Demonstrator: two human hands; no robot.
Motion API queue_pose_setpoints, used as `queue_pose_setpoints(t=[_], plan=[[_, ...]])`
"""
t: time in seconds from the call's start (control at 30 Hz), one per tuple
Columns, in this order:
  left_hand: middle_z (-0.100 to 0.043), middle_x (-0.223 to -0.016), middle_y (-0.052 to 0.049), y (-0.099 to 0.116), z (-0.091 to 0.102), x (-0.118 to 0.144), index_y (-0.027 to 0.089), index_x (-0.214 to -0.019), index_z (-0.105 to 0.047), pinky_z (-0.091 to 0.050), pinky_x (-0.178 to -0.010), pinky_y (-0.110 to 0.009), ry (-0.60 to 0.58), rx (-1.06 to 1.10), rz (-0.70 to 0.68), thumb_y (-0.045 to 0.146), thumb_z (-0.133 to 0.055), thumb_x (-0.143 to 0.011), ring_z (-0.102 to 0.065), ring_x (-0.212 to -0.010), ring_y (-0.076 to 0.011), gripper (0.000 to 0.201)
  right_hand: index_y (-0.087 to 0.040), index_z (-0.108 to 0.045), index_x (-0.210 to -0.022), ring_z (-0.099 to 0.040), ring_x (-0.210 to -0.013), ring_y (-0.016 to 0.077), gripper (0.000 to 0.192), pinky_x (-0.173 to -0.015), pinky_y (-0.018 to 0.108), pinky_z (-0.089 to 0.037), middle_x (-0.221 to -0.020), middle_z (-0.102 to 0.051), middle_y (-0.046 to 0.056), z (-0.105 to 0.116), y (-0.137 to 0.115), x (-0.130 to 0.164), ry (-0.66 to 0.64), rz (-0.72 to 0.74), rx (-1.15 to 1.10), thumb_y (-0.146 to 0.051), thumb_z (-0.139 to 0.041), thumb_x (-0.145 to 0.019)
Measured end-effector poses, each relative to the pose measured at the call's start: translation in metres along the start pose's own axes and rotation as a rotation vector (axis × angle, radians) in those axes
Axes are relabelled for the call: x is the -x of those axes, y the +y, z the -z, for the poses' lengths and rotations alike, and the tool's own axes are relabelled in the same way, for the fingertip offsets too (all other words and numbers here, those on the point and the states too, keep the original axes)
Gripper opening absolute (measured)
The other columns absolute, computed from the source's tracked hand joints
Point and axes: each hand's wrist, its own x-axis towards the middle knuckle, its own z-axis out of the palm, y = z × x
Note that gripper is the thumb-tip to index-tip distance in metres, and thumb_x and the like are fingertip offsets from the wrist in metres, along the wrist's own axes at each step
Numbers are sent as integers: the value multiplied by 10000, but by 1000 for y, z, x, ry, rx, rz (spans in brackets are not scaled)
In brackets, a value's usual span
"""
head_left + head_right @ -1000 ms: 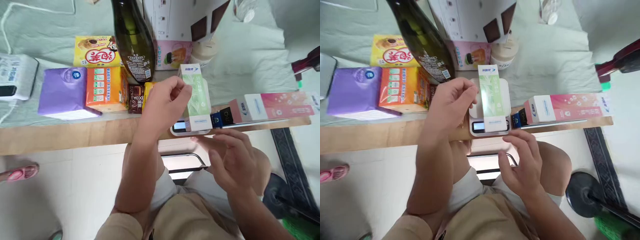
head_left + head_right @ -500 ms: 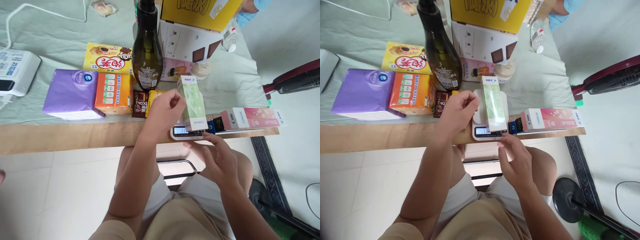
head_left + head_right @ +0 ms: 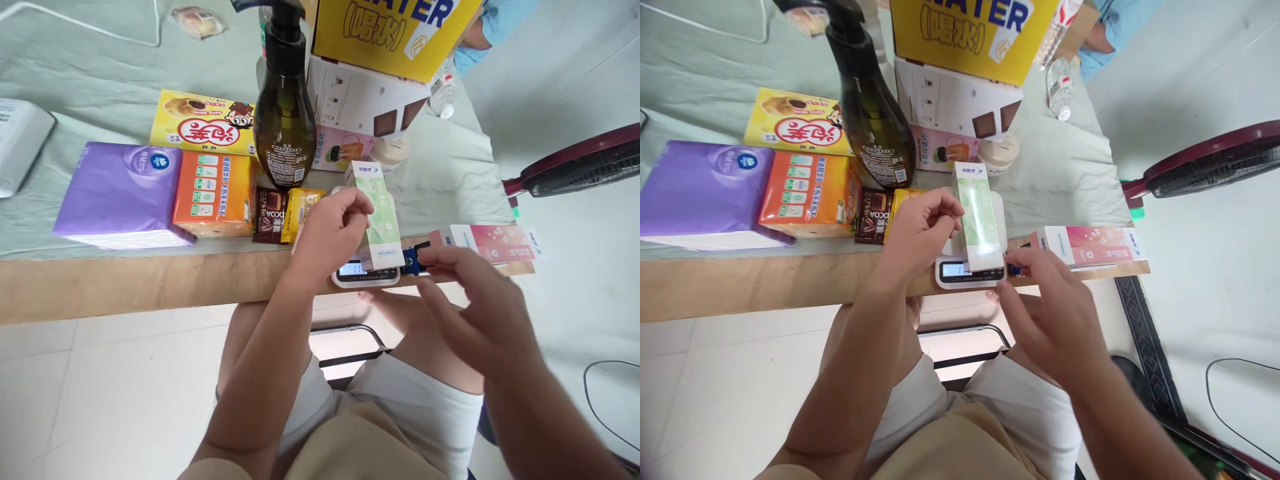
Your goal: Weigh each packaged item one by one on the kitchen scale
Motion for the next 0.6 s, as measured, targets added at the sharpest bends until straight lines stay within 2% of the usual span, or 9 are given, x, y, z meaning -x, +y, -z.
queue_pose_setpoints(t=[0.07, 0.13, 0.27, 0.37, 0.5, 0.6], plan=[[-635, -703, 28, 0, -2, -1, 192, -835, -659, -443, -664, -290, 9, 3, -9, 98, -548, -790, -581, -677, -125, 152, -225, -669, -1153, -728, -900, 254, 319, -748, 374, -545, -1029, -761, 86, 14, -5, -29, -116, -32, 135, -428, -565, -931], [-667, -745, 18, 0, -5, -1, 189, -861, -669, -464, -688, -285, 16, 17, -4, 130, -571, -803, -608, -711, -128, 129, -214, -642, -1247, -721, -898, 299, 432, -723, 397, -507, -1048, -757, 106, 22, -12, -58, -219, -92, 287, -469, -547, -912], [-718, -889, -9, 0, -6, -2, 192, -909, -666, -496, -780, -281, 24, 60, -40, 238, -585, -866, -652, -856, -142, 102, -186, -541, -1359, -707, -955, 315, 512, -744, 386, -466, -1170, -734, 136, 19, -25, -101, -385, -84, 481, -476, -501, -939], [-710, -974, -24, -2, -5, -2, 201, -925, -666, -502, -863, -300, 22, 61, -70, 330, -547, -923, -647, -970, -164, 175, -176, -521, -1300, -697, -976, 323, 447, -729, 354, -422, -1083, -744, 134, 7, -32, -116, -496, -56, 563, -464, -487, -961], [-690, -1088, -39, -2, -5, -2, 215, -940, -665, -499, -1020, -331, 18, 102, -44, 414, -486, -982, -622, -1120, -191, 271, -166, -505, -1252, -686, -891, 328, 460, -695, 338, -391, -925, -727, 136, -13, -33, -121, -556, -28, 572, -527, -491, -968], [-677, -1139, -41, 1, -6, -2, 219, -954, -669, -482, -1081, -337, -2, 130, -25, 419, -469, -994, -598, -1182, -200, 286, -160, -505, -1285, -671, -857, 309, 478, -695, 349, -419, -968, -712, 147, -28, -31, -122, -573, 7, 538, -482, -543, -934]])
